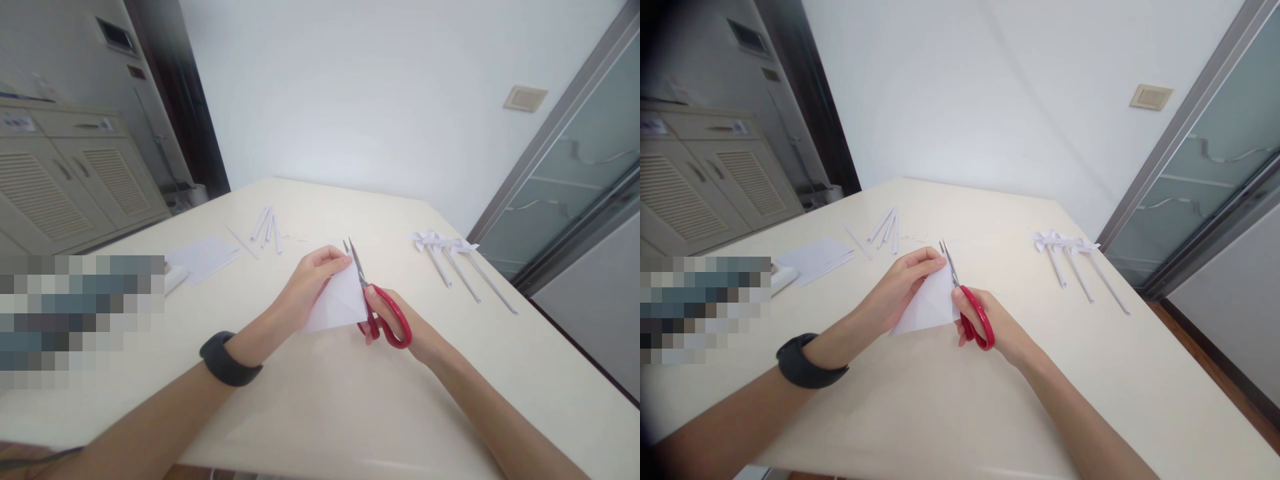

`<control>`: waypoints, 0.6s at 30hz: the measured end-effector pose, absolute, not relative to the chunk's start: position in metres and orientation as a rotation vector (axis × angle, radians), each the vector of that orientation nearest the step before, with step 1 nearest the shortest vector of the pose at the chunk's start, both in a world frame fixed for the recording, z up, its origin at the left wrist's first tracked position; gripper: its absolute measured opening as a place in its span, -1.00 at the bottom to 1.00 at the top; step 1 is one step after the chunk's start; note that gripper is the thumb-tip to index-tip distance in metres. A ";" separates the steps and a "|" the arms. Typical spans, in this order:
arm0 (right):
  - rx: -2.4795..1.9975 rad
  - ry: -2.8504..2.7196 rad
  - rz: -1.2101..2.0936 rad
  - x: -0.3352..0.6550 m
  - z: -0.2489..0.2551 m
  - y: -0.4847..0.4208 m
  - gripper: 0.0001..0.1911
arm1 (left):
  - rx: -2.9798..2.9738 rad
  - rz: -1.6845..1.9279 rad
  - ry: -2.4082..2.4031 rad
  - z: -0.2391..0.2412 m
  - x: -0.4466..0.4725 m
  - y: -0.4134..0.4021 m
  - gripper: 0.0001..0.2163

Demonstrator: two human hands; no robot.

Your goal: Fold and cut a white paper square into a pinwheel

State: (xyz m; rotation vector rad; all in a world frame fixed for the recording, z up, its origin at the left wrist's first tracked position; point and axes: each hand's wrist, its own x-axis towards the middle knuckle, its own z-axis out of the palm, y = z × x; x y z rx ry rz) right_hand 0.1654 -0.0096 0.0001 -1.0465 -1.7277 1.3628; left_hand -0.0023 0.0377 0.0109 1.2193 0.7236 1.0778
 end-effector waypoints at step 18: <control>-1.026 -1.651 1.408 0.164 -0.007 -0.010 -0.52 | 1.271 1.086 0.717 0.006 0.002 0.034 -0.82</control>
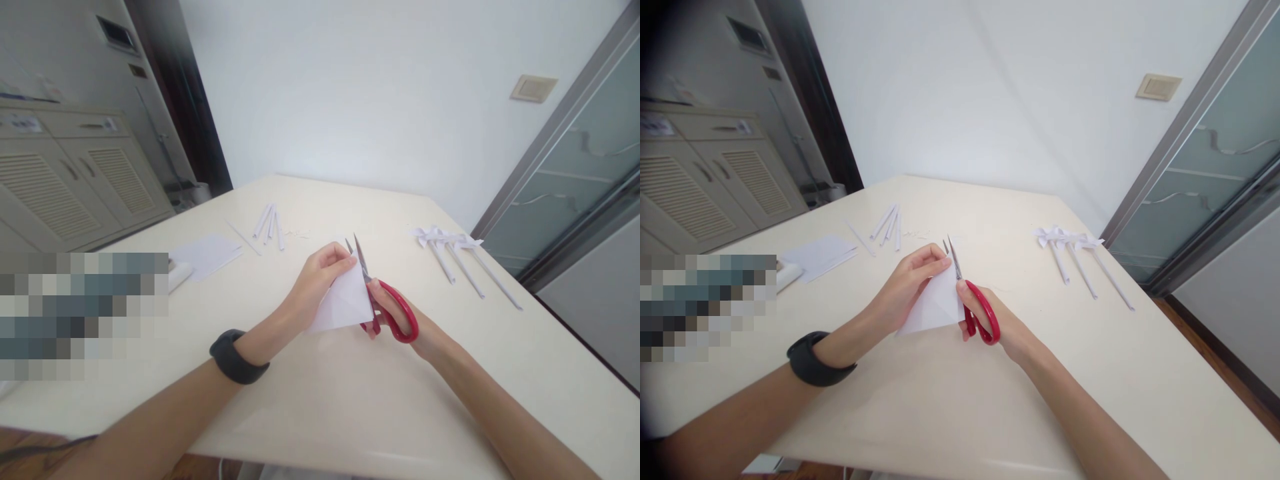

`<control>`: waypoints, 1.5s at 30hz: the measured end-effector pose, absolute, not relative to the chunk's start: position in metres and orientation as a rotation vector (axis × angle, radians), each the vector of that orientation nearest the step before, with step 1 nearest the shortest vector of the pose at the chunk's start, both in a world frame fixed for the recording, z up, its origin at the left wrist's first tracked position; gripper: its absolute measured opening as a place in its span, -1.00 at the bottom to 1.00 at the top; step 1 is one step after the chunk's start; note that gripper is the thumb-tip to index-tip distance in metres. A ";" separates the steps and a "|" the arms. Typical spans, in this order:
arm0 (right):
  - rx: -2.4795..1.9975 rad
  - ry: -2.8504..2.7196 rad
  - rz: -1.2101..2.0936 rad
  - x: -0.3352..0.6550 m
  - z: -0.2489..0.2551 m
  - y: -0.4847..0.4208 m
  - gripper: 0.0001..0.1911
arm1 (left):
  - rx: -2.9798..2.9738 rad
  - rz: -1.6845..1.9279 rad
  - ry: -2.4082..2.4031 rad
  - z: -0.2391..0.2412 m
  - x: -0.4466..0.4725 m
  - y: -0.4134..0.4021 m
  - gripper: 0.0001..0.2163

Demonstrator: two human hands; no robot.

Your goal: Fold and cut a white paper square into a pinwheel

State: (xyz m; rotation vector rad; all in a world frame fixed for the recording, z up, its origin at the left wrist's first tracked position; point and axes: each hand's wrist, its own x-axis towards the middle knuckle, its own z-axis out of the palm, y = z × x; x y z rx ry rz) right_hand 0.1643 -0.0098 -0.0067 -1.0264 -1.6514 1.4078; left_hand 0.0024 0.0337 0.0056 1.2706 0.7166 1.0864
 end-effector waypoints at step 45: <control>-1.078 -1.461 1.267 0.171 -0.002 -0.003 -0.89 | 1.584 0.923 0.758 0.012 0.004 0.034 -0.84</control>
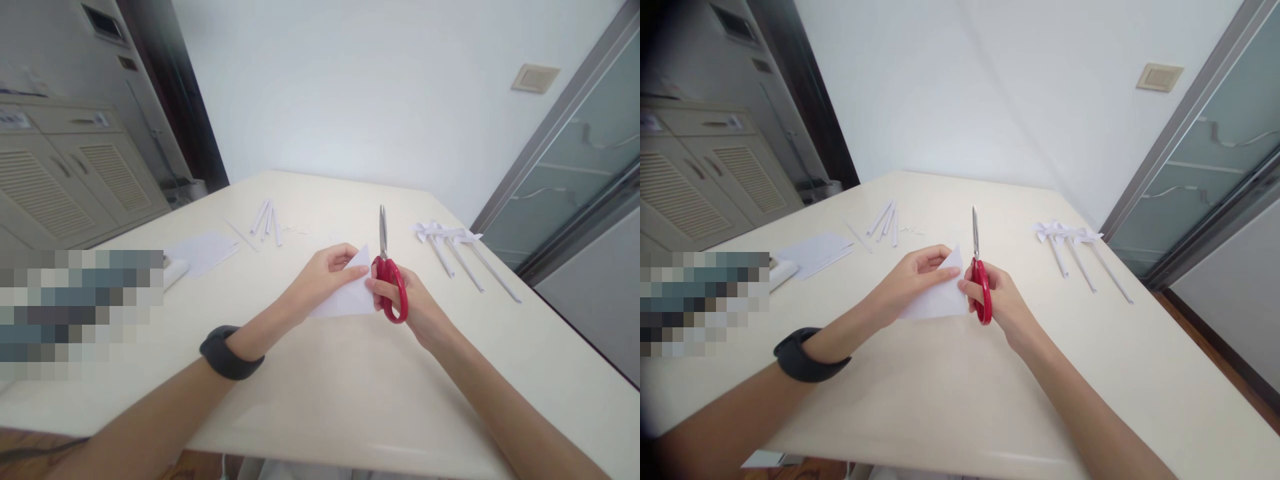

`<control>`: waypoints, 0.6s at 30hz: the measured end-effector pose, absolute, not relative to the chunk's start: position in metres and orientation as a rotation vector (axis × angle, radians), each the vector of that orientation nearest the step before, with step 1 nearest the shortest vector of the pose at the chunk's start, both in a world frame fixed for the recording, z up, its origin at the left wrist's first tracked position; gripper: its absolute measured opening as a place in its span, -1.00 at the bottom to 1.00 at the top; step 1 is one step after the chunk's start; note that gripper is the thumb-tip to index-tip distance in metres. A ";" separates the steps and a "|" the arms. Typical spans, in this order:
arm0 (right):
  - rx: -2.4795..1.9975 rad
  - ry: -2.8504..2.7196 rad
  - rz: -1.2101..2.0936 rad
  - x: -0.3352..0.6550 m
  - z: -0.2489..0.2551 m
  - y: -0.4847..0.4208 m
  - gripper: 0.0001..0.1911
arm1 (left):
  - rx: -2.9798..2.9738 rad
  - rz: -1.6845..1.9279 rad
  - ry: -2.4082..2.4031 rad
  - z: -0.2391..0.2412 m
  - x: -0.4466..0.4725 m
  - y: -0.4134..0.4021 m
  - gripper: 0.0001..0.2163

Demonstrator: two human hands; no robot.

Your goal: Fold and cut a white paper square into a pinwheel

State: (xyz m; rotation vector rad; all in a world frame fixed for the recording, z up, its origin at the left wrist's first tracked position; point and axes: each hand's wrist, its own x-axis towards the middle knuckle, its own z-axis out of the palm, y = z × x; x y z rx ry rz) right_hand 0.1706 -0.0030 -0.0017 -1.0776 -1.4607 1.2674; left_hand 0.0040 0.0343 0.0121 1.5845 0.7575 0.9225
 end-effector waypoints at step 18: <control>-0.971 -1.385 1.431 0.162 0.003 -0.010 -0.73 | 1.431 1.063 0.790 0.018 -0.004 0.036 -0.81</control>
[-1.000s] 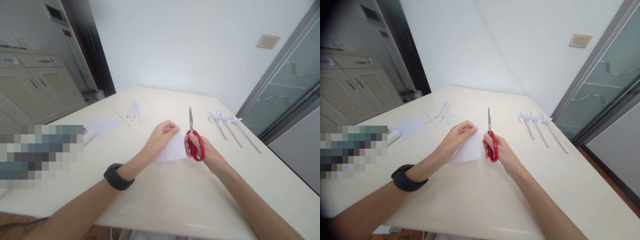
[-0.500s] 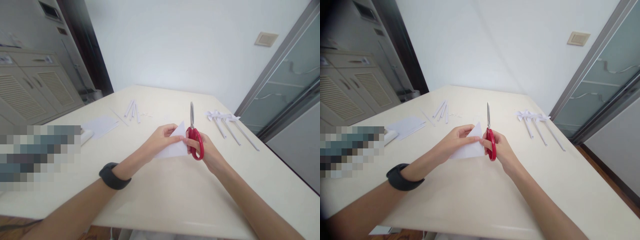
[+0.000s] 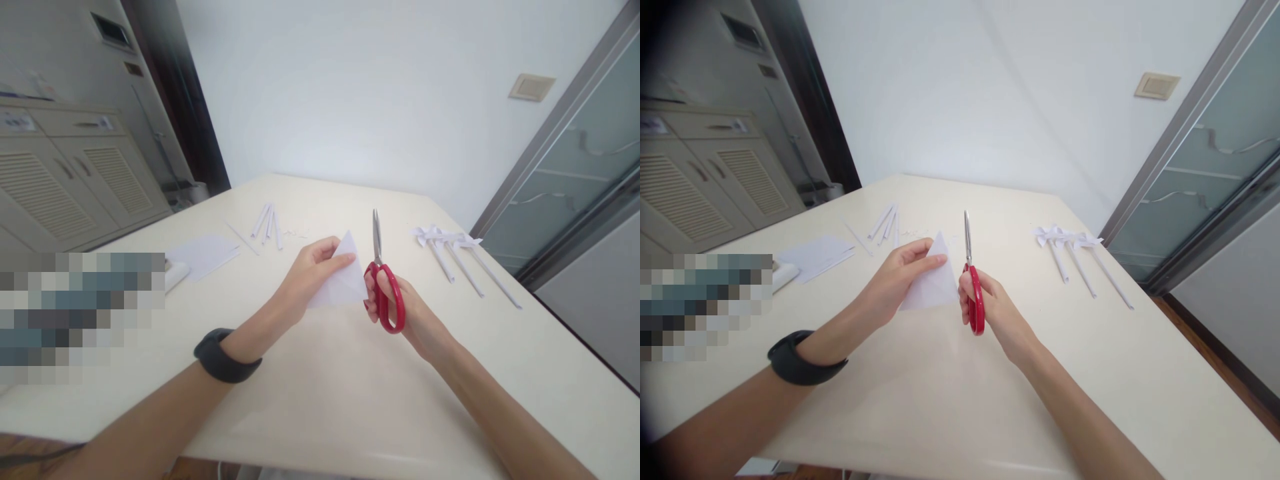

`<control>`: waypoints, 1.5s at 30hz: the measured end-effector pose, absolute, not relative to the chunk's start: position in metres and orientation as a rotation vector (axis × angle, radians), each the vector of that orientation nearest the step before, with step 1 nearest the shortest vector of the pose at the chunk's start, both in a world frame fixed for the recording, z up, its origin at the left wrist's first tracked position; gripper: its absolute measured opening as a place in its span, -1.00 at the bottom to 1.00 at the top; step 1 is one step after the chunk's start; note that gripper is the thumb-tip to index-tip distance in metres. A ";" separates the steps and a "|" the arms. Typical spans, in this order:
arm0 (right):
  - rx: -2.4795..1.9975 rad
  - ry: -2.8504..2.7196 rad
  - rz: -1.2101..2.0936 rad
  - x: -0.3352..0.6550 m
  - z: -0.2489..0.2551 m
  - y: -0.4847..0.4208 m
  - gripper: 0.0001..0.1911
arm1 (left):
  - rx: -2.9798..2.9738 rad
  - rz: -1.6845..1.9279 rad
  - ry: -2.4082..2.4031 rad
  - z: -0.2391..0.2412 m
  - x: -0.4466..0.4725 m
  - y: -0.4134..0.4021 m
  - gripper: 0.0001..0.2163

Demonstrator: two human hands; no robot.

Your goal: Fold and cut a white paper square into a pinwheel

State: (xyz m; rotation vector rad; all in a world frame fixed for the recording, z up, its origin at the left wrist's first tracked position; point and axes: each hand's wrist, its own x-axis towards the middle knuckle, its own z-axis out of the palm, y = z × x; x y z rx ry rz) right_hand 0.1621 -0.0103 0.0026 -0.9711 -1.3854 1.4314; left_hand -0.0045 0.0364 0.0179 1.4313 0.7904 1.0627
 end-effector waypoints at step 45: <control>-1.217 -1.701 1.178 0.160 0.006 -0.012 -0.61 | 1.353 1.017 0.743 0.011 0.000 0.032 -0.79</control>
